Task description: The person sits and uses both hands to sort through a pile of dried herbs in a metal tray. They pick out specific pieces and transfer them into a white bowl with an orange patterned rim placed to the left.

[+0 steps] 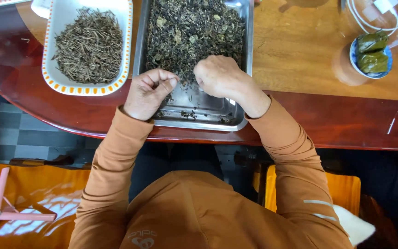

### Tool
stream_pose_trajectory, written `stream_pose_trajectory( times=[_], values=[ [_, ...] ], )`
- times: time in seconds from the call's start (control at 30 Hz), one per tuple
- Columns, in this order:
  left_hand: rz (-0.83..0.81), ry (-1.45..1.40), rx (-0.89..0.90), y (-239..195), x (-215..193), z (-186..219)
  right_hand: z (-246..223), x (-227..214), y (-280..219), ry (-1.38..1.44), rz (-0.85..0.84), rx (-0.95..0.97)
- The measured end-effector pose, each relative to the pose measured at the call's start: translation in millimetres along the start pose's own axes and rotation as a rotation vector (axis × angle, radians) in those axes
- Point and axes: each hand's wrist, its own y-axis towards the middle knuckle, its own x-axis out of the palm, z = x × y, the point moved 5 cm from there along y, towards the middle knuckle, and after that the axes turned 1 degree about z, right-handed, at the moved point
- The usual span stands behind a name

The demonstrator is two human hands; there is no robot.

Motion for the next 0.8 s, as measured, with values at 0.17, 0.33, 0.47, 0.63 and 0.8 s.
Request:
stream_pose_trajectory(
  times=[0.17,0.33,0.47,0.63,0.8],
  values=[
    [0.03,-0.019,0.034,-7.1,-2.0,0.5,-11.8,-2.6,-6.4,0.013,-0.071,0.002],
    [0.04,-0.003,0.017,-9.0,-0.7,-2.8,-29.7,-15.7,-16.2,0.007,-0.099,-0.013],
    [0.038,-0.019,0.012,-7.8,-6.4,-2.4,-49.9,-42.2,-29.3,0.247,-0.176,-0.044],
    [0.038,-0.26,-0.123,-11.1,-12.5,-5.5,-32.7,-43.8,-18.5,0.97,-0.201,-0.078],
    [-0.137,-0.241,-0.114,3.3,-31.0,1.6,-49.0,-59.7,-17.8,1.669,-0.25,-0.089]
  ],
)
